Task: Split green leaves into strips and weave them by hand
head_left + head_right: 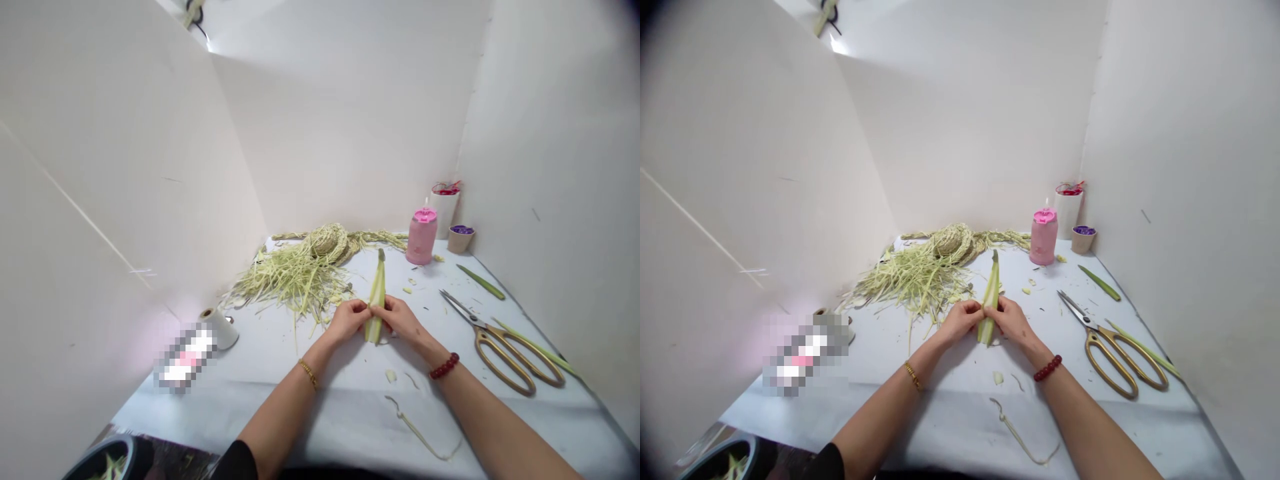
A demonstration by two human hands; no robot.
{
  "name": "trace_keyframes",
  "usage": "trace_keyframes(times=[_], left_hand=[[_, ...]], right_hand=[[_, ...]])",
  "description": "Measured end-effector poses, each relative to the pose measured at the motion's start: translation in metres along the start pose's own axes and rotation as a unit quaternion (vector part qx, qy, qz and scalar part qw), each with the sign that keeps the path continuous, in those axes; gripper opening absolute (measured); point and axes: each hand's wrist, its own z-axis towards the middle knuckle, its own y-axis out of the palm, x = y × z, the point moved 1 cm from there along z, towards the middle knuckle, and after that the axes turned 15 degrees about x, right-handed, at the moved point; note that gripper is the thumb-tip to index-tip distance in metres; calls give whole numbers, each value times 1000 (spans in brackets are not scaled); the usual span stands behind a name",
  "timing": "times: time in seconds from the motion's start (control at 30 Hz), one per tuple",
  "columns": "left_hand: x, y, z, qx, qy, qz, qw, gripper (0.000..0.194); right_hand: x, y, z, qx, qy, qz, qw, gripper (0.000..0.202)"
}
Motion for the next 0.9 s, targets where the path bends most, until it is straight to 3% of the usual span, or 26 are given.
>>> trace_keyframes(times=[0.17, 0.4, 0.47, 0.6, 0.77, 0.9], left_hand=[[6, 0, 13, -15, -19, 4, 1000, 19], [0, 35, 26, -18, -32, -26, 999, 6], [-5, 40, 26, -11, -30, -47, 998, 7], [-11, 35, 24, -18, -23, -70, 997, 13], [-9, 30, 24, 9, 5, -34, 999, 10], [-7, 30, 25, 25, 1, -36, 999, 11]], right_hand=[[11, -11, 10, -38, 5, 28, 999, 19], [17, -25, 18, 91, -5, -60, 994, 19], [18, -28, 20, 80, -6, -70, 994, 24], [20, -29, 20, 2, 25, -27, 999, 26], [15, -28, 20, 39, -38, -64, 997, 16], [12, -25, 18, 44, -30, -62, 997, 15]])
